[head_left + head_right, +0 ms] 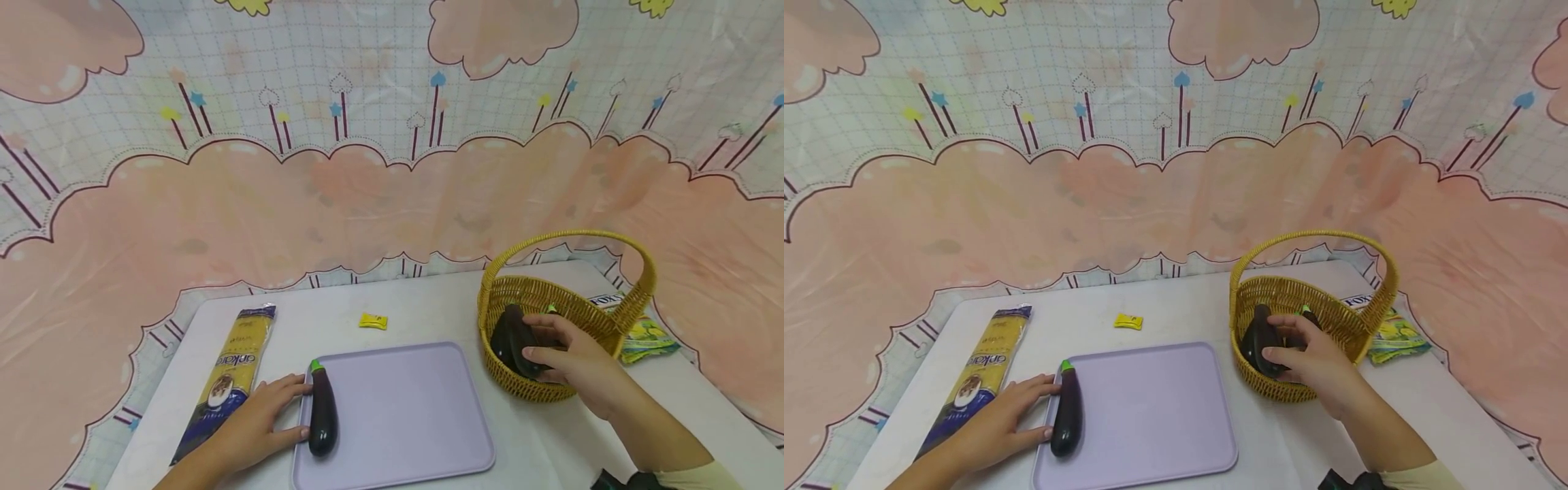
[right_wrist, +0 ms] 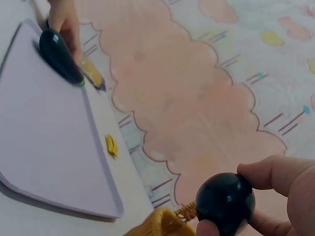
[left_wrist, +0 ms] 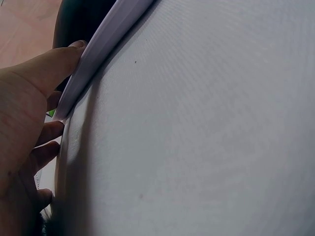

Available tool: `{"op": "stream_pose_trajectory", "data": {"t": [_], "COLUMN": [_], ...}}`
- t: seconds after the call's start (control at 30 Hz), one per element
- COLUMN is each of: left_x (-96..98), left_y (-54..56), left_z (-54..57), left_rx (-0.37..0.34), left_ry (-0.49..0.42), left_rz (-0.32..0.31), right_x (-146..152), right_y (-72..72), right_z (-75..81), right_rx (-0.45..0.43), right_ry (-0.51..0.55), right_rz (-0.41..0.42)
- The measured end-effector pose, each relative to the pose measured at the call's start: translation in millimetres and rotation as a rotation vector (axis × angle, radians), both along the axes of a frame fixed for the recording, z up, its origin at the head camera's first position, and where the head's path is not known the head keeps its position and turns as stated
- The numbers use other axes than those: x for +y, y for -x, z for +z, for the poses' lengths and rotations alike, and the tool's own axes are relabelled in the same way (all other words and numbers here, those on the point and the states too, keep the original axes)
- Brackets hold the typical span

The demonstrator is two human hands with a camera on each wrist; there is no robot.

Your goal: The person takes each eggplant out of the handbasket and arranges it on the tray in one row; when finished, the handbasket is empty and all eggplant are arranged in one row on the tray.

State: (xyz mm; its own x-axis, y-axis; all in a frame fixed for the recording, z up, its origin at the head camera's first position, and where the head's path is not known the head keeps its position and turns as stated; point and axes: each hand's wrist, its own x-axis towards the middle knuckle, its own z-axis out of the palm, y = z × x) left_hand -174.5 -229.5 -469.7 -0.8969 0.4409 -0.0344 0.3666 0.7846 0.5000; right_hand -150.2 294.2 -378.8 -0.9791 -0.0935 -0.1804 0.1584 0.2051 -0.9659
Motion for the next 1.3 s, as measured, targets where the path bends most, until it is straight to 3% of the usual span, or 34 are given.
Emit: {"op": "stream_pose_trajectory", "data": {"t": [0.43, 0.63, 0.97, 1.3], "left_x": [-0.5, -0.7, -0.4, -0.8], "left_y": [-0.2, -0.4, -1.3, -2.3], "left_z": [0.7, 0.0, 0.1, 0.0], "left_rx": [-0.002, 0.011, 0.014, 0.022], "left_ry": [-0.006, -0.006, -0.014, -0.01], "left_rz": [-0.001, -0.004, 0.001, -0.002], "right_x": [-29, -47, -82, -127], "right_y": [-35.5, -43.3, -36.8, -20.4], "right_z": [-11.8, -17.5, -26.3, -54.3], "right_rx": [-0.045, -0.062, -0.051, -0.075], "right_ry": [0.077, 0.096, 0.165, 0.206], "right_rz": [-0.007, 0.016, 0.07, 0.097]}}
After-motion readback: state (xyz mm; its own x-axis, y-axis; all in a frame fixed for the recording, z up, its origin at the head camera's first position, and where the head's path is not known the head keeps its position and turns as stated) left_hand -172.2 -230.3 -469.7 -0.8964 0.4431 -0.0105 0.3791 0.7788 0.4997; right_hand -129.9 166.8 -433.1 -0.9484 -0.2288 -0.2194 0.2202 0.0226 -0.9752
